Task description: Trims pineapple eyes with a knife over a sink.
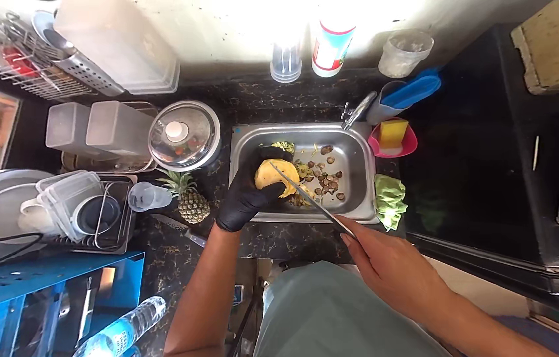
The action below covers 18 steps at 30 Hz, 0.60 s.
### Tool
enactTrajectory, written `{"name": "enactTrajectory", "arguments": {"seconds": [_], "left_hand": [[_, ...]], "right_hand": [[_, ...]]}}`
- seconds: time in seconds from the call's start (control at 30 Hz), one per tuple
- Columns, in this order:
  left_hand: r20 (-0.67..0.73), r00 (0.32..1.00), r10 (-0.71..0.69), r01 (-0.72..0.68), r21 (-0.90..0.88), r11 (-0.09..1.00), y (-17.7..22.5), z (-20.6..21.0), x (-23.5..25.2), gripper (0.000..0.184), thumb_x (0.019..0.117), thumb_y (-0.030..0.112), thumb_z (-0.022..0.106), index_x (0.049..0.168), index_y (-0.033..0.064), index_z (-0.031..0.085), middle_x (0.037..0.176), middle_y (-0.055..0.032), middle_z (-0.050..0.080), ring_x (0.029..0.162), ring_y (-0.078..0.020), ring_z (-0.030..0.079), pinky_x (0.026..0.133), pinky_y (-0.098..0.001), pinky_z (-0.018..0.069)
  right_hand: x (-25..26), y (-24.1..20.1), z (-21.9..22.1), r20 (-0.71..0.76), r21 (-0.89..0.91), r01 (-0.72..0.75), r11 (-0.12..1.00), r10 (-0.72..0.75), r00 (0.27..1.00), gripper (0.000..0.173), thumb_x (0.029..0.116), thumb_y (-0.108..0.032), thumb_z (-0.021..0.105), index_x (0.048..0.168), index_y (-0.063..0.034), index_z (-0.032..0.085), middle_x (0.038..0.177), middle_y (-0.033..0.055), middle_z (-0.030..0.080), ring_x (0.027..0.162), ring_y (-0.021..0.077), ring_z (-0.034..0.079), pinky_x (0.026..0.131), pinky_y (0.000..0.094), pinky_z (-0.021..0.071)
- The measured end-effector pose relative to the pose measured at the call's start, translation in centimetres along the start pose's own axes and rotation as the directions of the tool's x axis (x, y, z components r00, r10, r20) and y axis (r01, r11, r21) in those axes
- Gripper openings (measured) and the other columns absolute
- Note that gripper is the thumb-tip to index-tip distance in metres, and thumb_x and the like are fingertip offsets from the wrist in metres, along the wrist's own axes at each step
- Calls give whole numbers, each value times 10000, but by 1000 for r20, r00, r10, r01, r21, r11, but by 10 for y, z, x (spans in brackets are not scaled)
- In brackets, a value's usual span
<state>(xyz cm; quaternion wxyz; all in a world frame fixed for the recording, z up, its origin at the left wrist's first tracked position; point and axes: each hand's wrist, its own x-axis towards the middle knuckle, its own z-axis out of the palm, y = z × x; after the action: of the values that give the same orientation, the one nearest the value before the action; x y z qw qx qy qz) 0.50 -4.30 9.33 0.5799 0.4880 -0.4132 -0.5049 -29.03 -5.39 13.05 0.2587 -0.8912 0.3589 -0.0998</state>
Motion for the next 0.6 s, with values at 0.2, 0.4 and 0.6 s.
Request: {"name": "enactTrajectory", "arguments": {"seconds": [0.2, 0.4, 0.6], "left_hand": [[19, 1000, 15, -17, 106, 994, -2, 13, -3, 594, 790, 211, 795, 1314, 48, 565, 1259, -136, 653, 1138, -244, 644, 969, -390, 561], [-180, 975, -133, 137, 5, 991, -25, 9, -8, 512, 867, 87, 689, 1362, 78, 558, 1270, -128, 646, 1120, -243, 651, 927, -420, 582], [-232, 951, -205, 47, -547, 836, -14, 16, -7, 628, 834, 245, 741, 1404, 162, 491, 1273, -84, 632, 1113, -194, 661, 913, -393, 580]], "right_hand": [[7, -1, 11, 0, -123, -61, 991, 61, 998, 436, 1068, -248, 398, 1455, -165, 581, 758, 51, 666, 541, 232, 625, 449, 399, 505], [17, 18, 8, 14, -130, -211, 969, 214, 977, 456, 1076, -238, 386, 1500, -154, 530, 772, 100, 688, 611, 309, 670, 521, 491, 543], [14, 41, 17, 92, 63, -199, 978, 193, 977, 442, 1095, -326, 365, 1448, -162, 574, 747, 81, 661, 603, 274, 631, 534, 477, 519]]}}
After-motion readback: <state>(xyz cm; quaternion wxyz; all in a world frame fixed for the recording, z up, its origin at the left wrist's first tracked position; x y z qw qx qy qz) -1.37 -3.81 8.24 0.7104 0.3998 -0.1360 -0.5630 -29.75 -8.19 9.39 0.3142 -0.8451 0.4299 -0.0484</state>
